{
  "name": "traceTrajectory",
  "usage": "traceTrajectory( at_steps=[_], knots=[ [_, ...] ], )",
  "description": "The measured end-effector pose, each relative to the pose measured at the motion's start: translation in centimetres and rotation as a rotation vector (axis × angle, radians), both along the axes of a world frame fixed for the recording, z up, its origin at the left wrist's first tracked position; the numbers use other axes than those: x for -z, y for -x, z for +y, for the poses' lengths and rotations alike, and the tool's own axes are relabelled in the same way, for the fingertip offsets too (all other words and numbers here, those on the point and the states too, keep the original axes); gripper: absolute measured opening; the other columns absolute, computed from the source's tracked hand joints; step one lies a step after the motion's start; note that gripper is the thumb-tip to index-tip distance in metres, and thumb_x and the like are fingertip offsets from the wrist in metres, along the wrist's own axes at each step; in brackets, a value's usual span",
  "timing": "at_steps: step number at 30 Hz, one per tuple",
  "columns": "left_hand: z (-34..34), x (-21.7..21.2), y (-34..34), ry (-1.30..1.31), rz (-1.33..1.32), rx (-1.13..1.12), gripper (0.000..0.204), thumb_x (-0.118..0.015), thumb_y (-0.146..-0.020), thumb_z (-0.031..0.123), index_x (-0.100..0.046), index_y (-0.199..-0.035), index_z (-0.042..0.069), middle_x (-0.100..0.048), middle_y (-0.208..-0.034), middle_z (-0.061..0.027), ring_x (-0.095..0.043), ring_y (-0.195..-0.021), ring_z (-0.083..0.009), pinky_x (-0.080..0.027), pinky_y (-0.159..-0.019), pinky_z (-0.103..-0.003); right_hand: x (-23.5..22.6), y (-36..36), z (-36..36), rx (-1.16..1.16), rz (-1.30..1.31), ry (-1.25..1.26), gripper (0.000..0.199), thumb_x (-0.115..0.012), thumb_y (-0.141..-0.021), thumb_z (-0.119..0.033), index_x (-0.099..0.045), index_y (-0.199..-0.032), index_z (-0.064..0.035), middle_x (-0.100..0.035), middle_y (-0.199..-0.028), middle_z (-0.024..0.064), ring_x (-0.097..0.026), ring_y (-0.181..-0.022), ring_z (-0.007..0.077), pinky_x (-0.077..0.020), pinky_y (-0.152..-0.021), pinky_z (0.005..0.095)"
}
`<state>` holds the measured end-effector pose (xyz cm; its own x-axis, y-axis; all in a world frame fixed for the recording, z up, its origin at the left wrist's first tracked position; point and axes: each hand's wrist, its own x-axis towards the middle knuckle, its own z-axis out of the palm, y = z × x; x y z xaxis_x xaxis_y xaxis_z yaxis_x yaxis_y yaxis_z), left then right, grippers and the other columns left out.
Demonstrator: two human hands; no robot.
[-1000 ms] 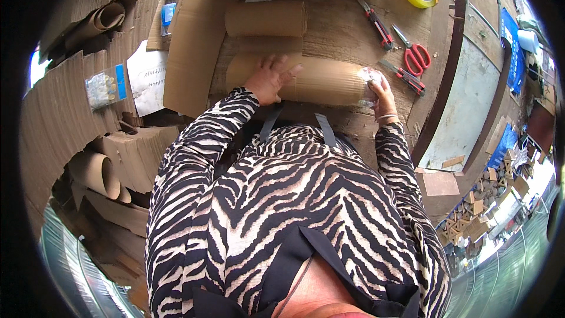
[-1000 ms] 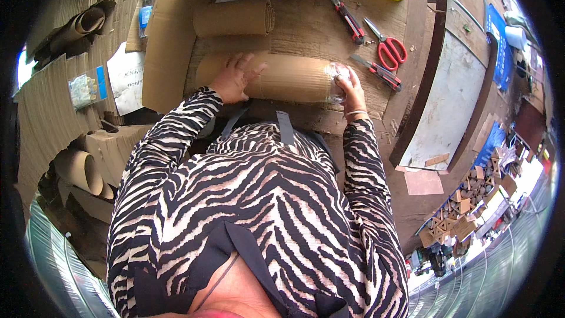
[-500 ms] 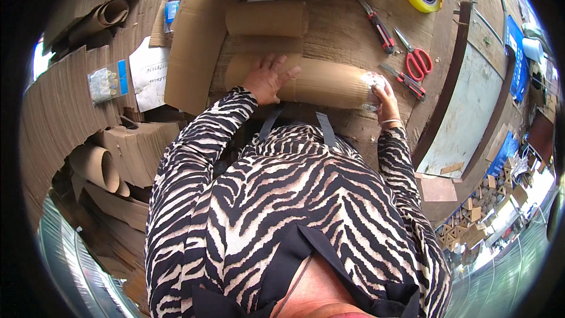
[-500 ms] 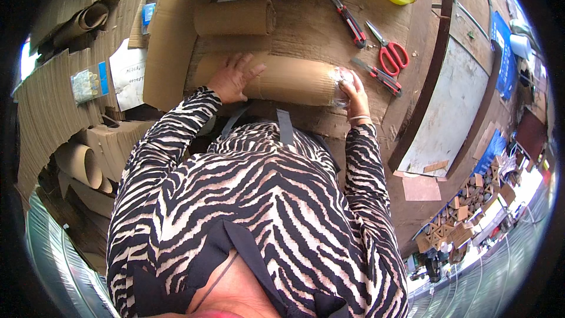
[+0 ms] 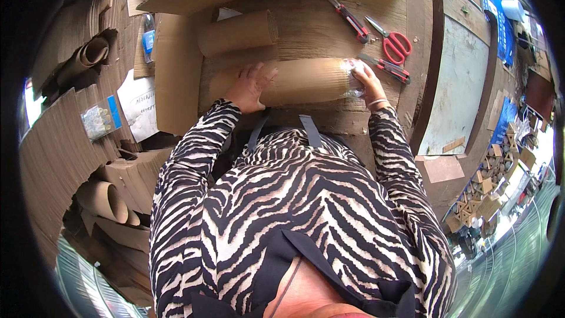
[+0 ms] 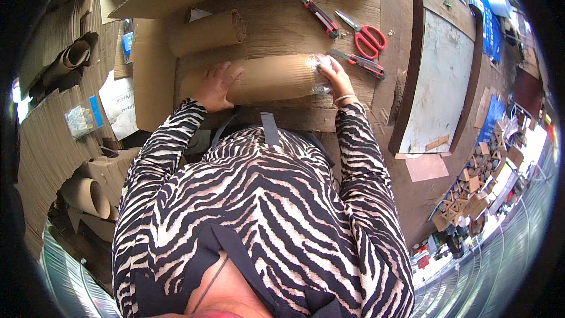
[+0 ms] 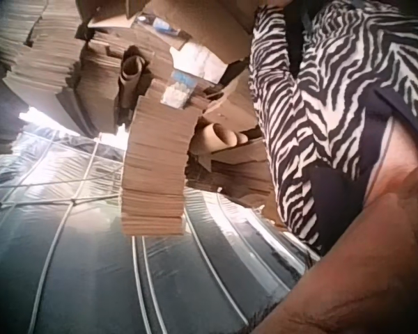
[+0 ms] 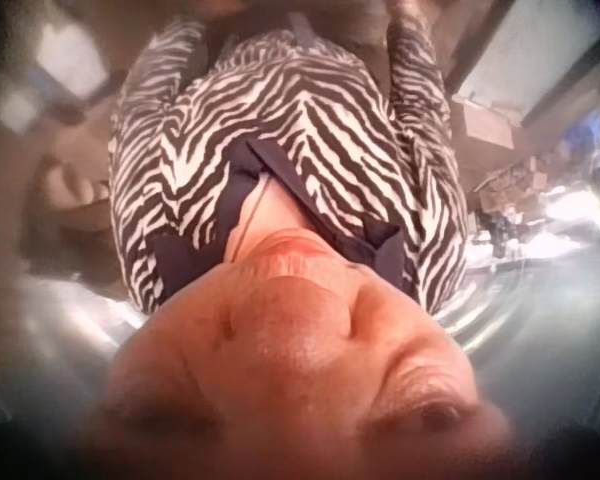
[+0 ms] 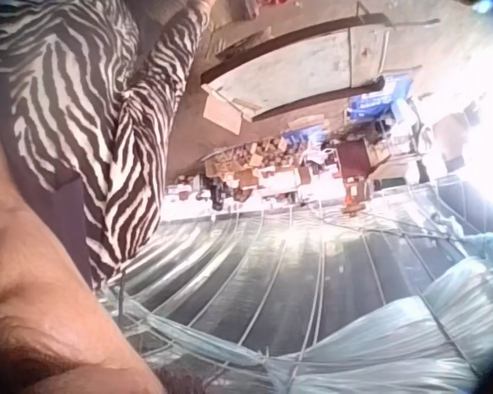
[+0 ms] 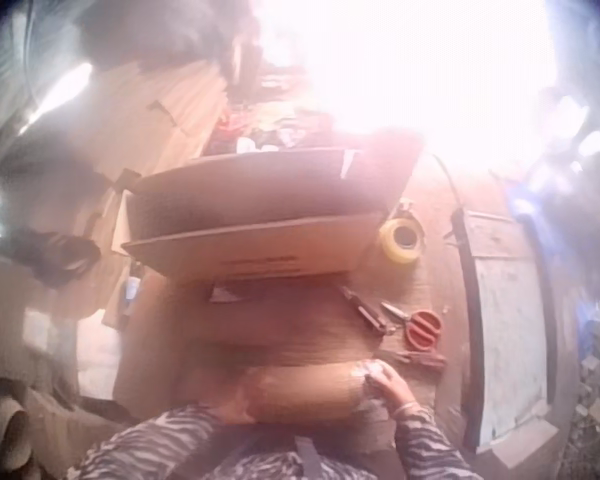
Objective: The person rolls a flat corrugated cardboard sheet into a cylindrical tube, secures it with tape, and then places the tube into a cardboard box. The person uses a tape dispenser to apply tape along the seam and around the tube.
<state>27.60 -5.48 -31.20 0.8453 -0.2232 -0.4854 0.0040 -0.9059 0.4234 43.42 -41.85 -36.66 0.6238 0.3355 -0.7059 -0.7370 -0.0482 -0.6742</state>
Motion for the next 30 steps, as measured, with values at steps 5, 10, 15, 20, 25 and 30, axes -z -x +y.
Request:
traceTrajectory(
  at_steps=[5, 10, 15, 20, 25, 30],
  knots=[
    [0.0, -0.7, -0.5, -0.039, 0.046, 0.009, 0.116, -0.092, -0.061, 0.034, -0.027, -0.157, 0.027, -0.028, -0.157, -0.0218, -0.031, -0.142, -0.0445, -0.03, -0.116, -0.057, -3.7, -0.4, 1.3, -0.029, 0.058, 0.02, 0.057, -0.07, -0.092, -0.023, -0.052, -0.144, -0.007, -0.063, -0.131, 0.0046, -0.061, -0.117, 0.0173, -0.0508, -0.094, 0.0319],
    [-0.2, -0.1, -0.1, -0.026, 0.022, 0.026, 0.119, -0.091, -0.063, 0.036, -0.022, -0.159, 0.029, -0.026, -0.159, -0.0212, -0.031, -0.143, -0.0449, -0.028, -0.116, -0.06, -1.0, -0.6, 0.2, -0.166, -0.06, 0.012, 0.056, -0.068, -0.092, -0.033, -0.054, -0.143, -0.0148, -0.063, -0.13, 0.0017, -0.059, -0.117, 0.0171, -0.0496, -0.089, 0.0369],
    [1.2, 0.2, 0.3, -0.103, 0.079, 0.058, 0.12, -0.089, -0.067, 0.041, -0.016, -0.161, 0.031, -0.025, -0.161, -0.0227, -0.031, -0.143, -0.0461, -0.027, -0.116, -0.062, -1.9, 0.3, 1.3, -0.077, 0.104, 0.087, 0.055, -0.064, -0.092, -0.032, -0.054, -0.144, -0.0163, -0.059, -0.137, 0.0021, -0.058, -0.124, 0.0211, -0.0496, -0.094, 0.0428],
    [2.4, -0.9, -0.2, -0.117, 0.104, 0.088, 0.119, -0.089, -0.067, 0.044, -0.017, -0.161, 0.033, -0.025, -0.161, -0.0234, -0.032, -0.144, -0.0452, -0.027, -0.116, -0.062, -0.6, 0.9, 1.7, -0.047, 0.069, -0.011, 0.053, -0.061, -0.095, -0.029, -0.053, -0.145, -0.0155, -0.059, -0.137, 0.0032, -0.057, -0.124, 0.0208, -0.051, -0.097, 0.0409],
    [2.8, -0.9, 0.3, -0.097, 0.051, 0.049, 0.122, -0.09, -0.063, 0.041, -0.019, -0.161, 0.035, -0.031, -0.16, -0.0207, -0.036, -0.143, -0.0422, -0.03, -0.115, -0.058, -1.8, 0.3, 2.4, -0.133, 0.06, 0.057, 0.055, -0.062, -0.097, -0.032, -0.052, -0.145, -0.0097, -0.059, -0.138, 0.0049, -0.057, -0.125, 0.0205, -0.0496, -0.099, 0.0392],
    [2.7, -1.2, 0.1, -0.106, 0.031, 0.053, 0.123, -0.09, -0.062, 0.039, -0.017, -0.161, 0.036, -0.033, -0.16, -0.0201, -0.038, -0.142, -0.0409, -0.03, -0.116, -0.057, -0.5, -4.6, 2.6, -0.522, -0.32, 0.437, 0.067, -0.073, -0.092, -0.033, -0.048, -0.146, -0.001, -0.061, -0.134, 0.0159, -0.06, -0.121, 0.0214, -0.047, -0.102, 0.035]
  ],
)
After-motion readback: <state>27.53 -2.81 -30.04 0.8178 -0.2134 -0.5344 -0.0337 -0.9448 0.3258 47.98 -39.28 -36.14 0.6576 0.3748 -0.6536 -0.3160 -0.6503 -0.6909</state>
